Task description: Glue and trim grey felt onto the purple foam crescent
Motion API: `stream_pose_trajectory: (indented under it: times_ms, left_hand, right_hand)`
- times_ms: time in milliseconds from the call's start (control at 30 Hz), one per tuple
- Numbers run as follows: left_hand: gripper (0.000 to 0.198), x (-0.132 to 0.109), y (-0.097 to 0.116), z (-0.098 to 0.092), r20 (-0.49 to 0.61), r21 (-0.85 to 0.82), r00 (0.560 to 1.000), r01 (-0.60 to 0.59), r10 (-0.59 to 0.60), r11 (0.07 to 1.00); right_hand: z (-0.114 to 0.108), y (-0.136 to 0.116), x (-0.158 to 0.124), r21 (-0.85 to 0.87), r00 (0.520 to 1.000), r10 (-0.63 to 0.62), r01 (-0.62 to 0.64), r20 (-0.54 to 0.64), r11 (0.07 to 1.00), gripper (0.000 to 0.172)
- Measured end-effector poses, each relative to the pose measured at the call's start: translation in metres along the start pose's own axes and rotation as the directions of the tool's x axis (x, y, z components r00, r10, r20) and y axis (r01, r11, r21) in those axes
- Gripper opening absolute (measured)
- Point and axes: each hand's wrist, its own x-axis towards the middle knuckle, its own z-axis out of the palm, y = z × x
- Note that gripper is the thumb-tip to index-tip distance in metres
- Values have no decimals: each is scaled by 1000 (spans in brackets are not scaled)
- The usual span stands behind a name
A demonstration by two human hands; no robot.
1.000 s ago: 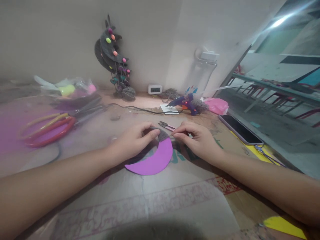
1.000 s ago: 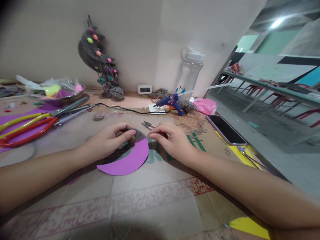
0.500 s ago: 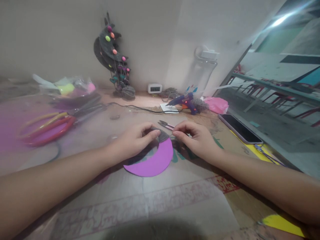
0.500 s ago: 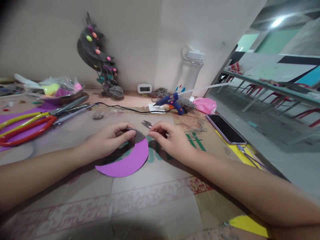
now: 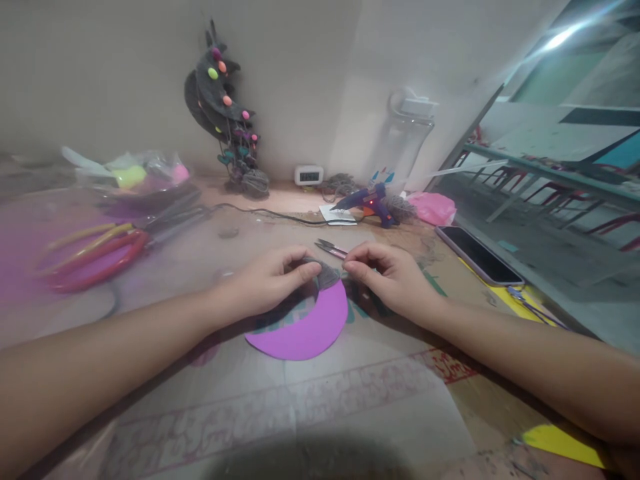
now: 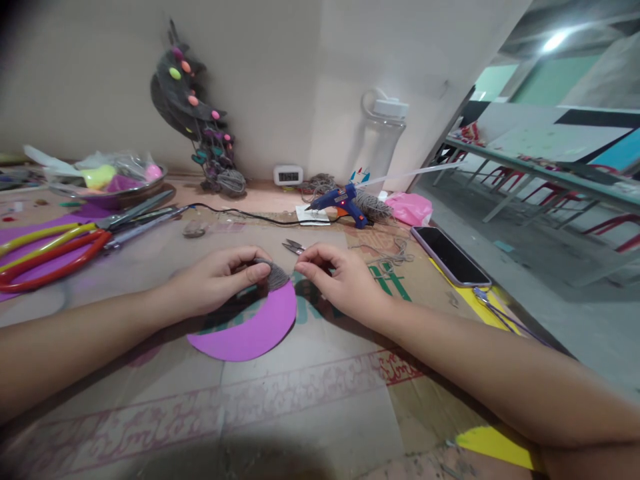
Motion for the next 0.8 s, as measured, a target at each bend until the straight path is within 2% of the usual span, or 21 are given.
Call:
stream_pose_trajectory:
  times_ms: [200, 433, 600, 700, 800]
  left_hand:
    - [30, 0, 2, 0, 50, -62, 998, 34, -31, 998]
    - [28, -1, 4, -1, 91, -100, 994, 64, -55, 993]
    - [30, -2, 3, 0, 103, -136, 990, 111, -98, 984]
    - [30, -1, 3, 0, 50, -171, 992, 122, -115, 978]
    - [32, -2, 5, 0, -7, -175, 991, 132, -135, 976]
  right_hand:
    - [0, 0, 1, -28, 1000, -11, 12, 17, 1000, 19]
    - [-2, -3, 4, -150, 995, -65, 75, 73, 986, 14]
    - [-2, 2, 5, -140, 989, -76, 94, 130, 986, 15]
    - [-2, 6, 7, -97, 991, -112, 118, 70, 988, 17]
    - [-4, 7, 5, 4, 992, -90, 91, -93, 996, 18]
